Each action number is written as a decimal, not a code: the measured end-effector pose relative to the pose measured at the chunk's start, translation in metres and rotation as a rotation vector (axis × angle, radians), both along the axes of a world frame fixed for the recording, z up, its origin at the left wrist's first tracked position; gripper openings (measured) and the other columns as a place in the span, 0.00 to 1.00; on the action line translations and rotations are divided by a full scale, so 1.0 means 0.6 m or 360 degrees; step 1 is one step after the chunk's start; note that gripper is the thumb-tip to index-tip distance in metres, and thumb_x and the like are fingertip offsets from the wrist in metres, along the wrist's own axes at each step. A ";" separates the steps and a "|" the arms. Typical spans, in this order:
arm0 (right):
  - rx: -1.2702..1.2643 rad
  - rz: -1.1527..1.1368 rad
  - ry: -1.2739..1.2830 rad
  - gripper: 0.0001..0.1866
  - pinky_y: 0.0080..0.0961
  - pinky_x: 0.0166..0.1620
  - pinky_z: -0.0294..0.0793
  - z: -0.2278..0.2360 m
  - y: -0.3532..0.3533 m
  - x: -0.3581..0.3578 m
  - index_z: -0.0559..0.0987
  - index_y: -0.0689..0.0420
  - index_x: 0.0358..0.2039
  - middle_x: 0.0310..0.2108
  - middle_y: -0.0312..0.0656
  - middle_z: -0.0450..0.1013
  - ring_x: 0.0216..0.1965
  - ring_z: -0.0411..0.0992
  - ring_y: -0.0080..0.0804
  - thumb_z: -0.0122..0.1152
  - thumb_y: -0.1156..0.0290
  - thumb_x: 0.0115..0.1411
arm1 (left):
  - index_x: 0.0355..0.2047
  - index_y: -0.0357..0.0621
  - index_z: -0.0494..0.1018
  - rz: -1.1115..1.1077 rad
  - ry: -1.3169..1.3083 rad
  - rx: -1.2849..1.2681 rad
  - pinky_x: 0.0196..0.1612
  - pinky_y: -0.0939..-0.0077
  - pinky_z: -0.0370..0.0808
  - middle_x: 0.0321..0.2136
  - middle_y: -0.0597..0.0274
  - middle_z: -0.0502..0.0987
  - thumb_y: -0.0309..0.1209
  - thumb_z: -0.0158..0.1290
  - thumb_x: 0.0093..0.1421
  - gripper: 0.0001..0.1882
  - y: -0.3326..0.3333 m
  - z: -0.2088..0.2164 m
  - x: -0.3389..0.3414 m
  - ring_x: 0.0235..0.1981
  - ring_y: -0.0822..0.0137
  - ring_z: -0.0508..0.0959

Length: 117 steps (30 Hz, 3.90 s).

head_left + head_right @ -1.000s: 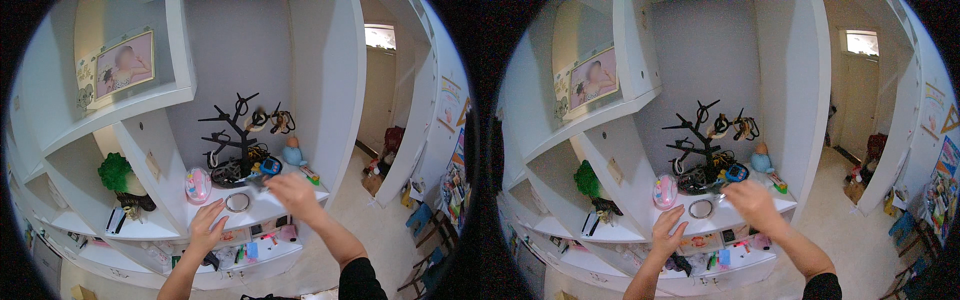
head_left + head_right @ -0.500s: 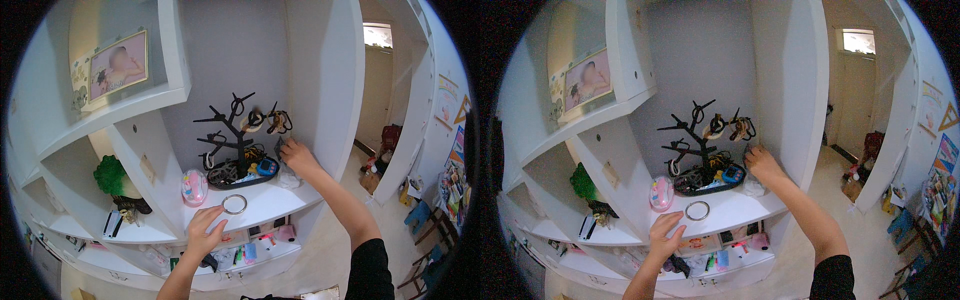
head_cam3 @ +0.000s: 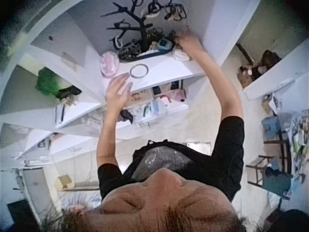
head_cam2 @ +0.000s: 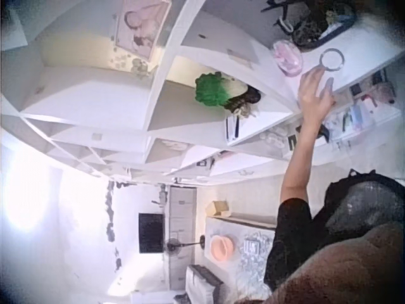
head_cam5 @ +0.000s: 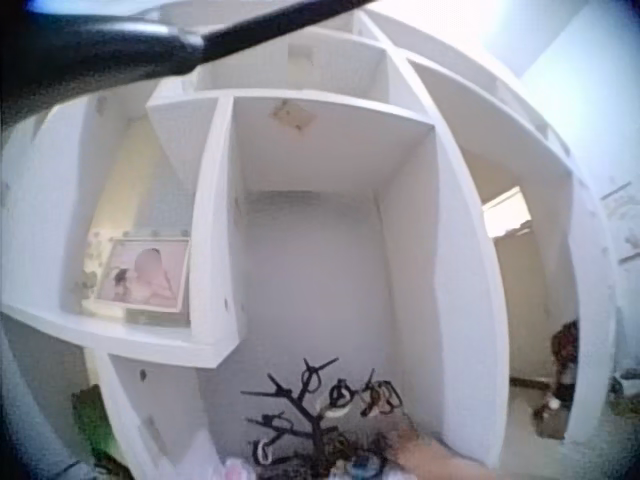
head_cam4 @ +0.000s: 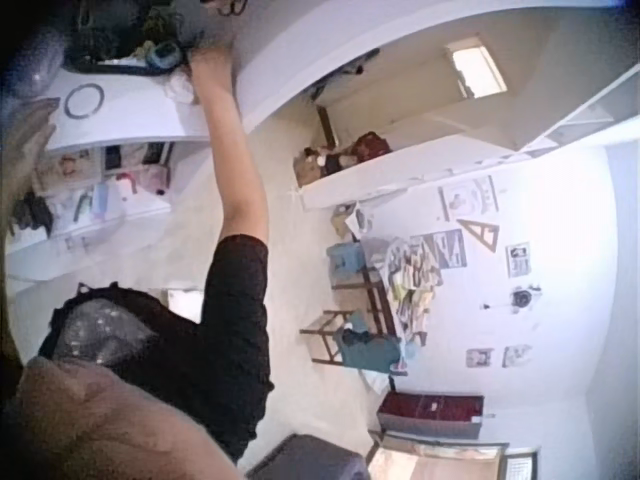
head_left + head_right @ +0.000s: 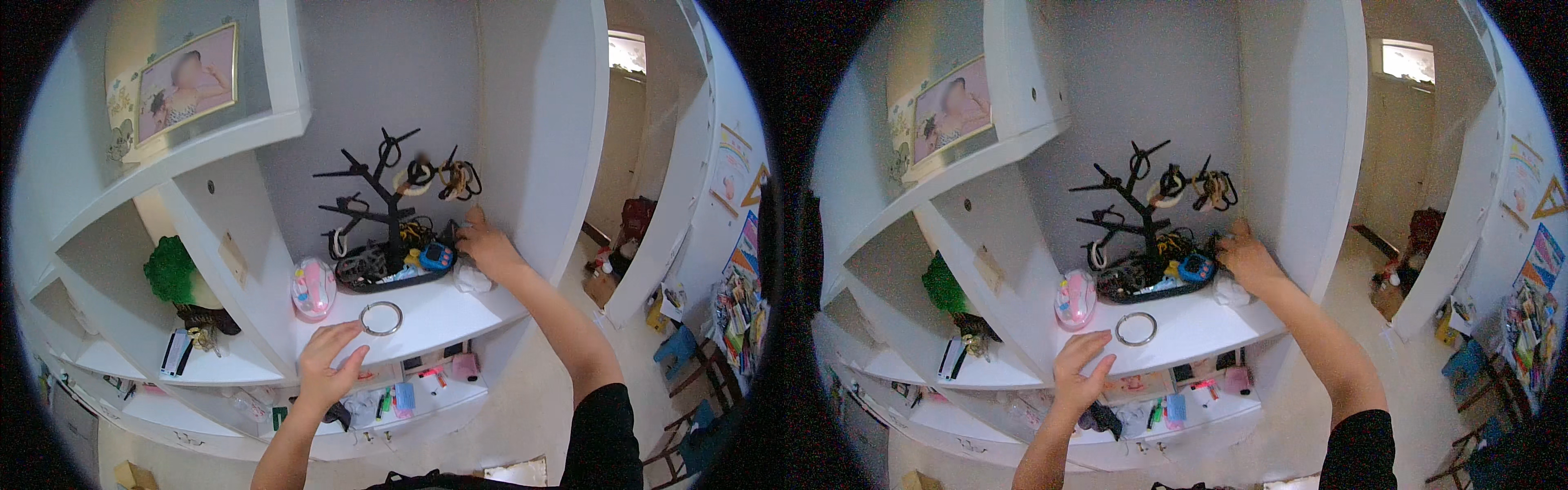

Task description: The person organizes various small items on a white shelving unit. They pick up a pink toy, a blue toy, a white cloth, a yellow and black toy, and a green toy, placing them on the shelf. They also handle a small box and a silver bracelet, arranging them among other items.

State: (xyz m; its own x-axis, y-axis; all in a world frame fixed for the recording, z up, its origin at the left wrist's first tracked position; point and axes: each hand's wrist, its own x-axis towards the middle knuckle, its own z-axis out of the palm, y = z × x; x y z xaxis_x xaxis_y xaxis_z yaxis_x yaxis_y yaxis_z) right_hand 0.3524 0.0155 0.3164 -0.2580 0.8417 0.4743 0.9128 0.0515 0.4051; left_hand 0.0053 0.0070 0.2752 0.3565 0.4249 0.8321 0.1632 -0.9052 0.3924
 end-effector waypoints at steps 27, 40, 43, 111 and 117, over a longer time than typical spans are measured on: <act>-0.0675 -0.0600 0.1706 0.12 0.32 0.37 0.73 -0.538 -0.239 -0.018 0.79 0.55 0.36 0.35 0.49 0.74 0.32 0.74 0.42 0.56 0.75 0.50 | 0.36 0.39 0.75 0.0120 0.0149 -0.0189 0.46 0.70 0.70 0.38 0.53 0.77 0.21 0.54 0.48 0.12 0.007 -0.018 0.007 0.41 0.60 0.76; -0.0526 -0.0227 0.1594 0.16 0.32 0.52 0.66 -0.685 -0.163 -0.096 0.78 0.53 0.38 0.46 0.46 0.69 0.49 0.66 0.43 0.58 0.76 0.45 | 0.33 0.37 0.75 0.0161 0.0126 -0.0077 0.41 0.71 0.71 0.35 0.52 0.77 0.20 0.56 0.46 0.11 0.012 -0.021 0.012 0.36 0.59 0.76; -0.0424 -0.0208 0.1565 0.17 0.33 0.51 0.68 -0.700 -0.143 -0.107 0.77 0.55 0.39 0.49 0.46 0.66 0.48 0.66 0.46 0.59 0.76 0.45 | 0.32 0.36 0.75 0.0156 0.0116 -0.0051 0.40 0.72 0.71 0.35 0.51 0.77 0.19 0.56 0.45 0.11 0.013 -0.019 0.014 0.35 0.58 0.76; -0.0322 0.0375 0.2111 0.06 0.17 0.22 0.65 -0.236 -0.242 -0.118 0.78 0.58 0.25 0.22 0.38 0.71 0.20 0.67 0.21 0.65 0.71 0.49 | 0.30 0.36 0.75 0.0195 0.0144 -0.0080 0.39 0.69 0.71 0.33 0.51 0.77 0.22 0.58 0.42 0.12 0.003 -0.012 0.021 0.34 0.55 0.76; 0.0228 0.0290 0.1687 0.06 0.23 0.21 0.65 -0.048 -0.210 -0.100 0.77 0.56 0.27 0.23 0.38 0.72 0.19 0.68 0.25 0.63 0.70 0.50 | 0.30 0.36 0.75 0.0176 0.0132 -0.0089 0.39 0.69 0.71 0.33 0.51 0.77 0.22 0.59 0.42 0.12 0.002 -0.013 0.011 0.34 0.55 0.76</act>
State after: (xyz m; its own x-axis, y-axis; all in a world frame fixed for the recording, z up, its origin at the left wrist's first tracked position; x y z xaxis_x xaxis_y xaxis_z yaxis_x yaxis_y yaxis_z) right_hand 0.2926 -0.1107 0.2876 0.2254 0.7513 0.6203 0.7855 0.2365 -0.5719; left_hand 0.0120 0.0085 0.2674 0.3713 0.5105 0.7756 0.2949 -0.8569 0.4228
